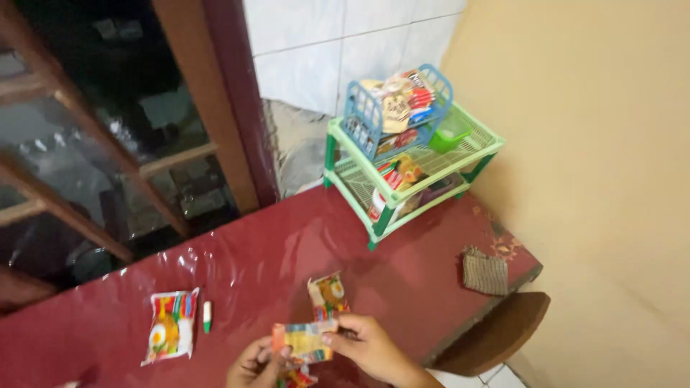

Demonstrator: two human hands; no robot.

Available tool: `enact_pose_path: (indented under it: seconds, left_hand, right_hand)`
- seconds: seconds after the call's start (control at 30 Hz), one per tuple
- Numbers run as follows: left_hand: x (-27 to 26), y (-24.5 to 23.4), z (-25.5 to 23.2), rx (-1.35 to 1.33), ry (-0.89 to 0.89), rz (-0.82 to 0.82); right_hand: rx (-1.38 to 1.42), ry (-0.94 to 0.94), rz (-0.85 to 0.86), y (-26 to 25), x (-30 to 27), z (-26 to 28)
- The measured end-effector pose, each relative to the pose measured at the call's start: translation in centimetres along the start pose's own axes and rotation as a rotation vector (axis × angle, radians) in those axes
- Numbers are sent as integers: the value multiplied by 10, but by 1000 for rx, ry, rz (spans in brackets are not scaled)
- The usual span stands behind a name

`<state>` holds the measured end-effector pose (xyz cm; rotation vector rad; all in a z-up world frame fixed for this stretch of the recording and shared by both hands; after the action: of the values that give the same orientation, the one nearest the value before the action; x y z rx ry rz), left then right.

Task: Organize snacks, food packets, and containers into a multi-tier plastic rack.

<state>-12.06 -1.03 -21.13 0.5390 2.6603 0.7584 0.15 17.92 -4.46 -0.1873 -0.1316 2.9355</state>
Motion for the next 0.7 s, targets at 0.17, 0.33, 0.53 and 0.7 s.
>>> enact_pose_path:
  seconds: [0.17,0.33,0.53,0.7]
  left_hand:
    - [22,61,16,22,34,206]
    - [43,124,29,43,-111,367]
    - [59,184,20,179,13,272]
    - [53,229,-14,319,-31,36]
  right_hand:
    - [44,-38,-10,-62,0,21]
    - [-62,-54,-24,-124,7,-8]
    - [-73,-29,-168,-211,14,-2]
    - [-165,-116,-520,-305,35,32]
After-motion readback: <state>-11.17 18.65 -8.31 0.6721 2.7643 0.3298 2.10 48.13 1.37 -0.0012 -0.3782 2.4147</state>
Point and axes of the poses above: each hand's wrist, its own x-axis towards the middle knuckle, its own y-axis out of the palm, z = x × y, the point moved 7 cm from there along x, towards the middle knuckle, and after that the axes turned 14 degrees about -x, right-handed, at the moved point
